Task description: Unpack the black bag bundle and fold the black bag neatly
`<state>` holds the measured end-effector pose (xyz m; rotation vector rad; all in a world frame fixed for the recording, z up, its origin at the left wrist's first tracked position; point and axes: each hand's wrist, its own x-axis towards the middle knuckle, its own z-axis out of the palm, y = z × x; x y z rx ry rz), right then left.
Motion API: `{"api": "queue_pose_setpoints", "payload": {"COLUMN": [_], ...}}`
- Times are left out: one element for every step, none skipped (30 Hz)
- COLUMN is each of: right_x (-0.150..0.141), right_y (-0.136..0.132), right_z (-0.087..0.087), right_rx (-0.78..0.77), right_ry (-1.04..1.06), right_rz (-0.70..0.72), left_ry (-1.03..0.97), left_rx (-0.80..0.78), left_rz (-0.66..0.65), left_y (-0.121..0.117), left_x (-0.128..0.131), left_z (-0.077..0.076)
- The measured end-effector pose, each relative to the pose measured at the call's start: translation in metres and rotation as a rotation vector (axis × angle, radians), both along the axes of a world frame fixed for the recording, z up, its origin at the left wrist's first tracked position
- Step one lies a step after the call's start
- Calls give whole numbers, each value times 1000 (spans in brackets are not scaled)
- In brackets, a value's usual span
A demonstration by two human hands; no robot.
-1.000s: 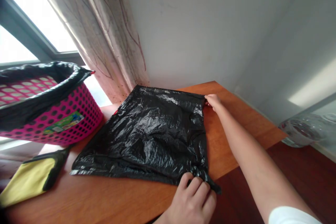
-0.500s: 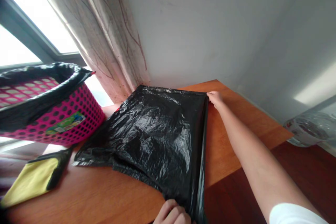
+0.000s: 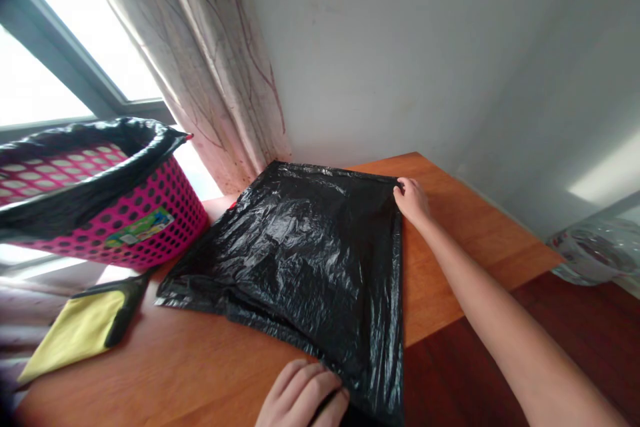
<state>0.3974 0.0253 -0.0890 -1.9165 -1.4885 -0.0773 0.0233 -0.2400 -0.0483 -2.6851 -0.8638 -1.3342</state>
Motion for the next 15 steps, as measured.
{"api": "queue_pose_setpoints", "payload": {"right_x": [-2, -4, -5, -5, -5, -5, -5, -5, -5, -4, -4, -4, -3, -3, -2], "right_y": [-6, -11, -14, -16, -17, -17, -16, -15, -15, -14, -14, -13, -14, -14, -14], "right_z": [-2, -5, -7, -9, -10, -12, -14, -15, -16, -18, -19, -20, -21, -22, -23], "right_rx": [4, 7, 7, 5, 0, -9, -21, -34, -49, -66, -82, -98, -113, -127, -140], "right_ry": [-29, -56, -80, -103, -124, -143, -162, -181, -200, -220, -240, -261, -281, -299, -316], "right_rz": [43, 80, 112, 137, 155, 168, 177, 185, 192, 198, 204, 208, 211, 212, 210], "left_ry": [7, 25, 51, 87, 132, 181, 231, 276, 315, 345, 369, 387, 402, 417, 430], "left_rx": [-20, -32, -38, -39, -36, -33, -34, -37, -39, -43, -48, -52, -52, -52, -50], "left_rz": [30, 67, 105, 140, 170, 191, 207, 220, 230, 238, 244, 248, 251, 253, 254], "left_y": [3, 4, 4, 4, 2, 1, -1, -2, -3, -4, -4, -5, -5, -5, -5], "left_x": [-12, -23, -32, -40, -45, -49, -51, -53, -53, -53, -53, -53, -53, -53, -54], "left_z": [1, 1, -1, -3, -7, -10, -12, -14, -15, -16, -16, -16, -15, -15, -15]}}
